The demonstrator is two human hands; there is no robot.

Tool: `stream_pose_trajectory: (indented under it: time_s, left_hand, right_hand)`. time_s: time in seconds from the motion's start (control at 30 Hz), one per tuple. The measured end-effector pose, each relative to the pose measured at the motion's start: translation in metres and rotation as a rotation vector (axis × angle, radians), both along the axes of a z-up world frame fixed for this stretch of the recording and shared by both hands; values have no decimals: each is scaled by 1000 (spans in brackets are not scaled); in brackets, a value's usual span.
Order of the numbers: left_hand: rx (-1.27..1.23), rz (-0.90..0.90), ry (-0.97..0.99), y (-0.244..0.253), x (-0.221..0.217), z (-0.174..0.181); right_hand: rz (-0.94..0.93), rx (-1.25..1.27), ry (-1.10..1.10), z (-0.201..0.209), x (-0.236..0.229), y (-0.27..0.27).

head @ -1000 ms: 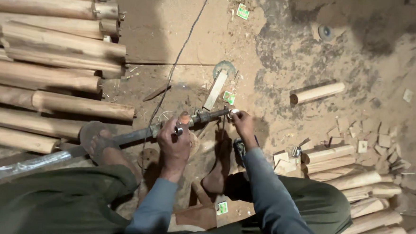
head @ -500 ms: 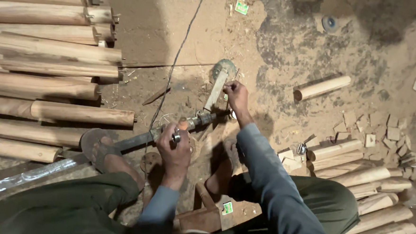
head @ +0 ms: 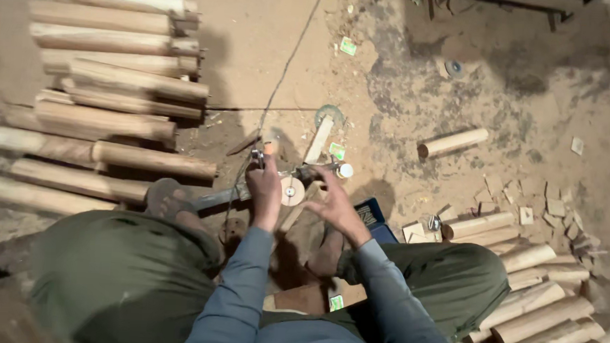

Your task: The person sits on the floor and assembles wooden cylindrical parts using a metal jig and wrenches. They insert a wooden piece into the jig, tighten it with a wrench, and then remove the finished part to place it aside.

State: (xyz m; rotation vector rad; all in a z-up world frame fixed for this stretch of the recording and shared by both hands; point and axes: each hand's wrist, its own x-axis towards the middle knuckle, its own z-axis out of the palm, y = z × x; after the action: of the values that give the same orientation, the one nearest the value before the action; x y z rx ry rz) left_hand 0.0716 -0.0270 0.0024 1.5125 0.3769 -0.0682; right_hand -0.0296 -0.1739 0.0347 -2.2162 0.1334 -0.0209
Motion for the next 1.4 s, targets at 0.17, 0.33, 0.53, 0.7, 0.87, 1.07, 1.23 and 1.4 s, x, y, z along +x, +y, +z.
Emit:
stream_pose_trajectory:
  time_s: [0.17,0.33,0.53,0.7,0.87,1.07,1.23,1.4]
  left_hand:
    - [-148,94,59,19,-9,3]
    - [-651,278,360,29,-31,1]
    - [-899,404,519,-23,-42,-81]
    - [-736,267,461,-60,-55,-127]
    - [-696,209,396,-65,-55,-98]
    - [-632,135,479,-54,-44,-77]
    - [-589,81,526,-67,-39,-88]
    - [-713,74,397,-63,-55,-104]
  right_hand:
    - [176,-206,-95,34,28,55]
    - [128,-171,5,58,74,62]
    - [171,-421,14,102,164,91]
    - [217,-252,-174,102,254,147]
    - [74,125,-341,53,350,183]
    - [-121,494,-140,21,415,159]
    - [165,565,49,75,342,84]
    - [208,121,0,201,175,0]
